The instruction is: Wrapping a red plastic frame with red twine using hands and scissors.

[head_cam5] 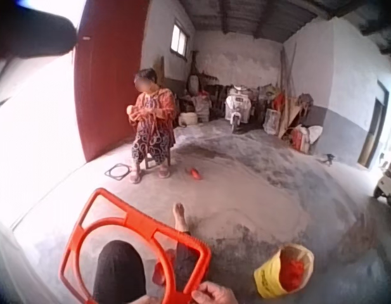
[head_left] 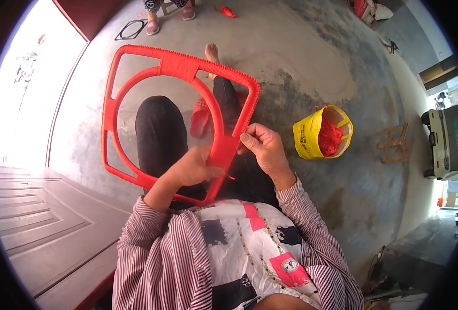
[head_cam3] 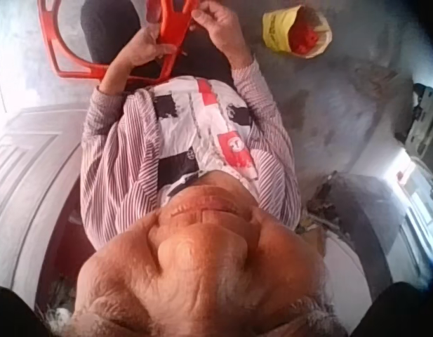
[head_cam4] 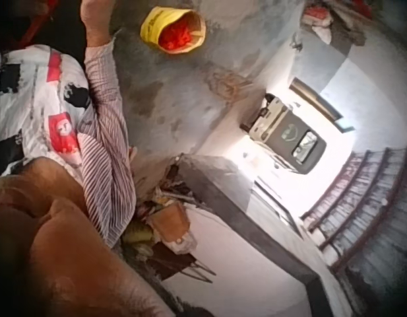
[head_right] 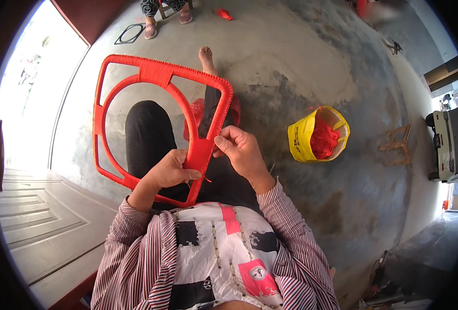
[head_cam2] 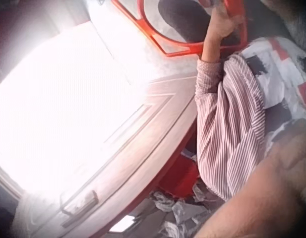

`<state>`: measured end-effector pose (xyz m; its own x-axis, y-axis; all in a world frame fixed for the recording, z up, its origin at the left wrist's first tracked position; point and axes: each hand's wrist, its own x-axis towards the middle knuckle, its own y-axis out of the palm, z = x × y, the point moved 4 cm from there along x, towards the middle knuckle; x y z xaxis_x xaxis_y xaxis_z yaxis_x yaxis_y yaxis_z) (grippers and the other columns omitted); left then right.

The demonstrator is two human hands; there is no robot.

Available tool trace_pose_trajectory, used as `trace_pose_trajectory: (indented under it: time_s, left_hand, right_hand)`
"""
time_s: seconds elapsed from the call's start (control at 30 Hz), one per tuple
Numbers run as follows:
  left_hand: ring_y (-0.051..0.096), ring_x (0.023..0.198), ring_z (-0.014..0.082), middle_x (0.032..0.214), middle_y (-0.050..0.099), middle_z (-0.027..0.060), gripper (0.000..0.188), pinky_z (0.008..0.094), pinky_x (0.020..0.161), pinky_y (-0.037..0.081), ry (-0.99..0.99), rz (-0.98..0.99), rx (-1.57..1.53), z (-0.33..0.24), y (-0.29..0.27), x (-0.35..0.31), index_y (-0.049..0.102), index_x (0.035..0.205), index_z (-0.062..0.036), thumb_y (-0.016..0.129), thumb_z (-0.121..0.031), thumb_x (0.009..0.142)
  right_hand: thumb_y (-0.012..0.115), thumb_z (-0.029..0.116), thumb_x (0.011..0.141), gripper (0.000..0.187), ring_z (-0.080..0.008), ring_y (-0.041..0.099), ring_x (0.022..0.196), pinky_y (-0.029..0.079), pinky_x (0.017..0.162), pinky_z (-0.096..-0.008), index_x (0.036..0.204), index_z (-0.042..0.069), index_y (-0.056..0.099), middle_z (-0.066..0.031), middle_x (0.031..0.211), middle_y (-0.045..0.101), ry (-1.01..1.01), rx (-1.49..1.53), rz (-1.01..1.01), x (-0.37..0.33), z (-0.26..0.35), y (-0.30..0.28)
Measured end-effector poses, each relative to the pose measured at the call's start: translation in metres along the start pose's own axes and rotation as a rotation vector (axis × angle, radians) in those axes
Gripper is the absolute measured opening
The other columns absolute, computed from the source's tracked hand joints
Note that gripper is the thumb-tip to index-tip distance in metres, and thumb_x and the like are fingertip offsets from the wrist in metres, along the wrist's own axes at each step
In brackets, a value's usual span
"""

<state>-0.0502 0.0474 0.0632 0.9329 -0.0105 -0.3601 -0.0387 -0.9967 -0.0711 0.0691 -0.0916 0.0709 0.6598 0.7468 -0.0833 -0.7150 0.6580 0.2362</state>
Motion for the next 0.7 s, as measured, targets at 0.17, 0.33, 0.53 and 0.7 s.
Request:
trace_pose_trajectory:
  time_s: [0.17,0.33,0.53,0.7]
  left_hand:
    - [0.054,0.057,0.0065,0.071,0.060,-0.0015,0.015,0.0225,0.053,0.045,0.141,-0.054,-0.080,-0.006,0.003,-0.002,0.062,0.090,-0.0024,0.072,-0.004,0.079]
    - [0.053,0.055,0.0063,0.070,0.059,-0.0013,0.015,0.0230,0.051,0.044,0.133,-0.077,-0.168,-0.010,0.016,-0.002,0.060,0.093,-0.0029,0.070,-0.003,0.081]
    - [0.052,0.056,0.0062,0.070,0.057,-0.0018,0.010,0.0229,0.051,0.044,0.288,-0.135,-0.107,-0.016,0.033,0.001,0.058,0.091,-0.0033,0.066,-0.002,0.085]
    - [0.052,0.058,0.0057,0.071,0.057,-0.0013,0.012,0.0230,0.054,0.043,0.296,-0.128,0.012,-0.016,0.035,0.004,0.058,0.093,-0.0025,0.065,0.000,0.084]
  right_hand:
    - [0.061,0.017,0.094,0.019,-0.0068,0.058,0.080,0.048,0.074,-0.0227,0.102,0.000,0.063,-0.0016,0.089,0.065,-0.062,-0.066,0.060,-0.004,0.009,0.010]
    - [0.061,0.017,0.094,0.024,-0.0072,0.058,0.084,0.048,0.079,-0.0231,0.109,-0.002,0.064,-0.0027,0.093,0.066,-0.099,-0.043,0.083,-0.002,0.015,0.013]
    - [0.058,0.023,0.096,0.035,-0.0128,0.062,0.085,0.050,0.082,-0.0271,0.118,-0.003,0.056,-0.0091,0.100,0.065,-0.202,0.130,0.043,0.019,0.069,0.000]
    - [0.055,0.020,0.096,0.030,-0.0113,0.061,0.079,0.050,0.074,-0.0256,0.114,-0.003,0.059,-0.0069,0.090,0.066,-0.211,-0.237,0.056,0.046,0.120,0.004]
